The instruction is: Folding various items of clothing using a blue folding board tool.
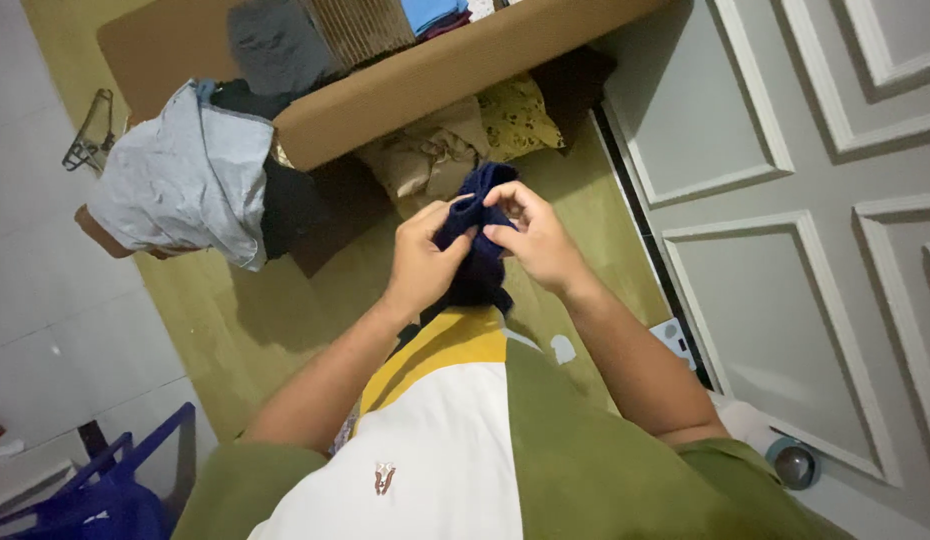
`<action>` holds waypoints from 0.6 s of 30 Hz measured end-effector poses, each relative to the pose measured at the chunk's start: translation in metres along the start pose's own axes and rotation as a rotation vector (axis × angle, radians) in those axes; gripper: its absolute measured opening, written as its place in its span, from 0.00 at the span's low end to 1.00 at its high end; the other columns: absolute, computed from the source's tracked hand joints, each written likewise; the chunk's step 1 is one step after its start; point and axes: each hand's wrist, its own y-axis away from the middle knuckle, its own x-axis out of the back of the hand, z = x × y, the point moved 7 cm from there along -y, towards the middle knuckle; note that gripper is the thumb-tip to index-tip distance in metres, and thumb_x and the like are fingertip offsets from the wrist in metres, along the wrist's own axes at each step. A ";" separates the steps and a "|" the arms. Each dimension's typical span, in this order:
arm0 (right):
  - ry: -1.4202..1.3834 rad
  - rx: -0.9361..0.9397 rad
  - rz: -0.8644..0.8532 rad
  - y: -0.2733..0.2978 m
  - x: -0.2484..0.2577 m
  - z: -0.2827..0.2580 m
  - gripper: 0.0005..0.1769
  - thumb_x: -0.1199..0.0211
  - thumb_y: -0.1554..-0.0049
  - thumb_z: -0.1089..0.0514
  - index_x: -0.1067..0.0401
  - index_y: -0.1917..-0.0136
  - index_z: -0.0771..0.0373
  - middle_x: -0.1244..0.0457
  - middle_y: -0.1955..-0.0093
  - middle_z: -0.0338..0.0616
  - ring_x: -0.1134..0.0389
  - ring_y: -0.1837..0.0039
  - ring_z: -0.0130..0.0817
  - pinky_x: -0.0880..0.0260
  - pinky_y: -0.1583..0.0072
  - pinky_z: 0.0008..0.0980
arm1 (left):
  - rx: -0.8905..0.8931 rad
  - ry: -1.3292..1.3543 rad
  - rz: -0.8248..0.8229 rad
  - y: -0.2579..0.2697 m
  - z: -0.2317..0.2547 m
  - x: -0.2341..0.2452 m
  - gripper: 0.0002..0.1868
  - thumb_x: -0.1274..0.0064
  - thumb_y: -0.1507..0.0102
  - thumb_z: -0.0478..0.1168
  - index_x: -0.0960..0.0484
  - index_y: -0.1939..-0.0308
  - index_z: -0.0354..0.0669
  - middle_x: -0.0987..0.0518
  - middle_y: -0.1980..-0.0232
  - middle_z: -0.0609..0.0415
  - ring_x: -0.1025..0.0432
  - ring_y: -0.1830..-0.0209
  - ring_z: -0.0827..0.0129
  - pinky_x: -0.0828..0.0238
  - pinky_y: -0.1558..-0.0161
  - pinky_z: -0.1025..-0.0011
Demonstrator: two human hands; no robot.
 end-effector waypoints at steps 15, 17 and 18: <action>-0.299 0.149 -0.026 0.026 -0.009 0.011 0.18 0.37 0.43 0.74 0.33 0.41 0.68 0.32 0.46 0.43 0.28 0.45 0.30 0.23 0.43 0.31 | -0.125 0.177 -0.305 0.026 -0.006 0.007 0.25 0.47 0.32 0.34 0.27 0.30 0.35 0.26 0.44 0.51 0.31 0.42 0.65 0.34 0.39 0.71; -0.121 0.271 0.026 0.033 -0.006 0.003 0.08 0.32 0.41 0.75 0.27 0.49 0.70 0.33 0.50 0.43 0.29 0.47 0.28 0.25 0.43 0.29 | -0.131 0.141 -0.314 0.027 -0.006 0.009 0.23 0.49 0.31 0.35 0.25 0.32 0.35 0.25 0.44 0.51 0.30 0.43 0.66 0.34 0.38 0.70; -0.120 0.269 0.022 0.033 -0.013 -0.005 0.08 0.32 0.41 0.75 0.27 0.49 0.70 0.33 0.50 0.43 0.29 0.47 0.28 0.25 0.43 0.29 | -0.130 0.141 -0.310 0.030 -0.015 0.003 0.23 0.49 0.31 0.35 0.25 0.32 0.35 0.25 0.44 0.51 0.30 0.43 0.66 0.34 0.38 0.70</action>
